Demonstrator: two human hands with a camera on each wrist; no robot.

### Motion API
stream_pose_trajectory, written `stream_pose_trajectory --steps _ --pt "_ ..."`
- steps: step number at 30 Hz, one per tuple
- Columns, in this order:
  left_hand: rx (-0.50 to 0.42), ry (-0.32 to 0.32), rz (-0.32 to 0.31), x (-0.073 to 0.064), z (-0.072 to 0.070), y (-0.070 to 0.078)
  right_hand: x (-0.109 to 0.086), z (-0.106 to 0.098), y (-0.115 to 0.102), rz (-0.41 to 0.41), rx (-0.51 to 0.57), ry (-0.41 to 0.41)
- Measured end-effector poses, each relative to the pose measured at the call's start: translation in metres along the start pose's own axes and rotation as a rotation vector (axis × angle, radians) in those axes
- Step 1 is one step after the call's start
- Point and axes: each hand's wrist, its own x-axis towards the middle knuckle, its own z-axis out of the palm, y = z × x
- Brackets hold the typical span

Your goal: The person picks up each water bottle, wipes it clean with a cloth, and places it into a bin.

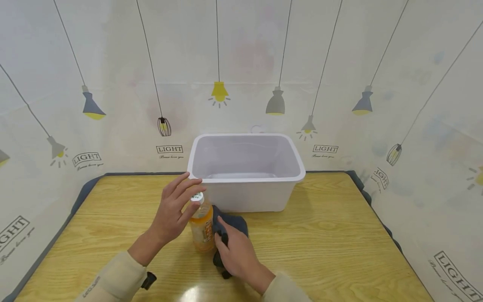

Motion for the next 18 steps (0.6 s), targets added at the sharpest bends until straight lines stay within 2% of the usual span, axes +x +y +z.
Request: stream_pose_trajectory --steps 5,10,14,18 --pt "0.003 -0.008 -0.011 0.000 -0.001 0.001 0.003 -0.013 -0.016 -0.041 0.125 0.075" --pt "0.007 -0.010 -0.014 0.000 -0.001 0.001 0.006 -0.024 -0.028 -0.101 0.258 0.104" --pt "0.006 -0.009 -0.013 0.000 0.000 0.001 0.007 -0.030 -0.036 -0.170 0.237 0.130" --pt "0.004 -0.016 -0.020 0.000 -0.001 0.001 0.009 -0.031 -0.041 -0.251 0.105 0.143"
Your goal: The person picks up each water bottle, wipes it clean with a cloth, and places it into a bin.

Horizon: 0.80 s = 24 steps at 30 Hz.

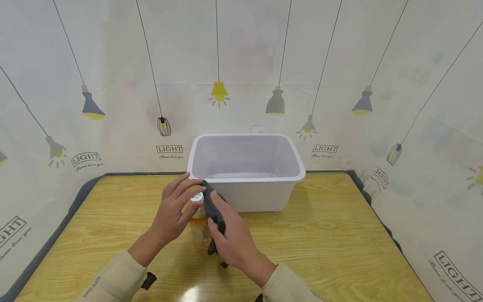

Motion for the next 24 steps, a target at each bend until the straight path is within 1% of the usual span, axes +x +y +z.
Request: stream_pose_trajectory --steps 5,8,11,14,18,22,24 --pt "-0.002 -0.009 -0.008 -0.001 0.000 0.000 0.001 0.003 0.003 -0.137 -0.267 -0.005" --pt "-0.002 -0.006 -0.006 -0.001 0.000 0.000 0.001 0.004 0.006 -0.178 -0.407 -0.008" --pt "-0.003 -0.001 -0.003 0.000 0.001 0.000 0.000 0.004 0.007 -0.185 -0.497 -0.021" --pt "-0.007 0.001 -0.002 0.000 0.001 -0.001 0.001 0.004 0.006 -0.183 -0.550 -0.034" --pt "-0.009 0.009 0.002 0.000 0.002 -0.001 0.000 0.003 0.007 -0.198 -0.576 -0.035" --pt "-0.010 0.019 0.007 0.000 0.002 -0.001 -0.002 0.004 0.010 -0.215 -0.588 -0.012" --pt "-0.010 0.019 0.010 0.000 0.002 -0.001 -0.004 0.004 0.011 -0.208 -0.597 0.003"
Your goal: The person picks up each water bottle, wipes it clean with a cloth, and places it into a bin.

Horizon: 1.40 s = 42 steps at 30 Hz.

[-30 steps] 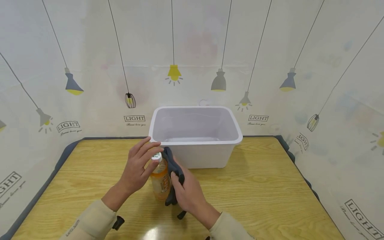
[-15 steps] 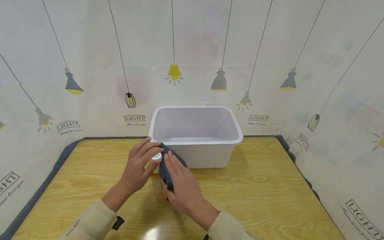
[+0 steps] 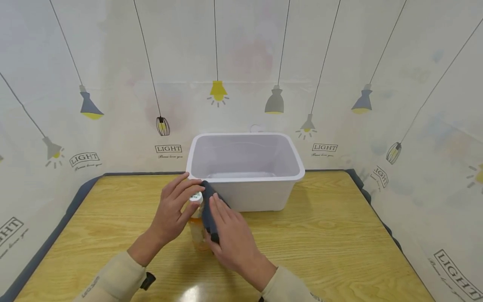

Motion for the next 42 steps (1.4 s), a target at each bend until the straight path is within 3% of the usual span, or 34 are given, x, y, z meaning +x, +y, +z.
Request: stream_pose_trajectory --steps 10,18,28,37,42 --pt "0.004 0.008 0.005 -0.001 0.000 -0.002 -0.015 0.011 0.002 0.084 -0.048 -0.075" --pt "-0.004 0.025 0.018 0.001 0.001 -0.001 -0.028 0.028 0.004 0.128 -0.119 -0.355" --pt "0.010 -0.007 0.004 0.000 0.001 -0.001 -0.034 0.044 0.014 0.135 -0.154 -0.613" --pt "0.008 -0.007 0.001 0.000 0.001 -0.002 -0.036 0.049 0.021 0.113 -0.170 -0.622" --pt "0.007 -0.001 0.005 0.000 0.000 -0.001 -0.037 0.045 0.025 0.143 -0.080 -0.529"
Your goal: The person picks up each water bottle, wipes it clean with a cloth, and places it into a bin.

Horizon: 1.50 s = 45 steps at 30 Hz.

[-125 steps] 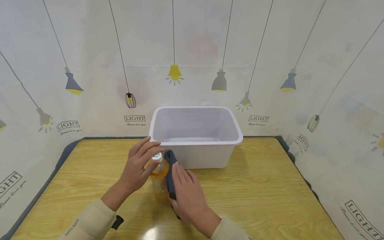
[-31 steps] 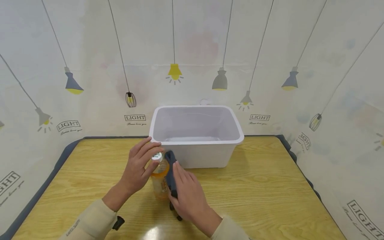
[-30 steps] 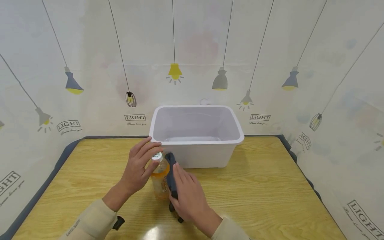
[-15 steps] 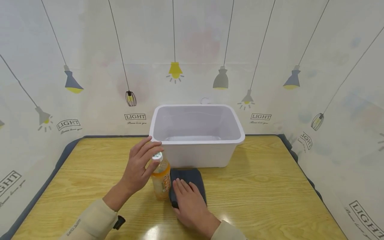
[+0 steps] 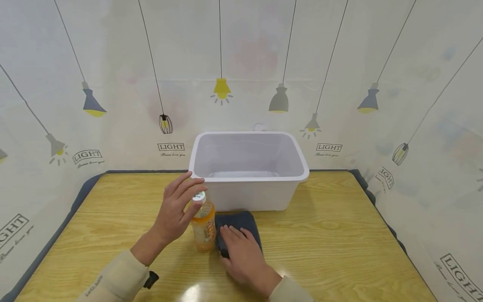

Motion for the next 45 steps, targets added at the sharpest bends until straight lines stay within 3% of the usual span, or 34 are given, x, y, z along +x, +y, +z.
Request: stream_pose_trajectory --steps 7,13,22,31,40,45 --pt "-0.008 0.009 -0.011 0.000 0.001 0.001 -0.007 -0.012 0.010 0.014 0.183 0.203" --pt "-0.007 -0.004 -0.026 0.000 0.001 0.001 -0.016 -0.026 0.017 0.033 0.321 0.285" --pt "-0.016 -0.033 -0.041 -0.001 0.002 0.000 -0.027 -0.040 0.038 -0.015 0.360 0.469" --pt "-0.012 -0.027 -0.035 -0.001 0.001 0.000 -0.049 -0.066 0.078 0.095 0.390 0.433" --pt "-0.020 -0.010 -0.025 0.000 0.003 0.000 -0.087 -0.089 0.136 0.177 0.166 0.421" --pt "-0.026 -0.005 -0.031 0.000 0.004 -0.001 -0.096 -0.085 0.146 0.150 0.081 0.296"
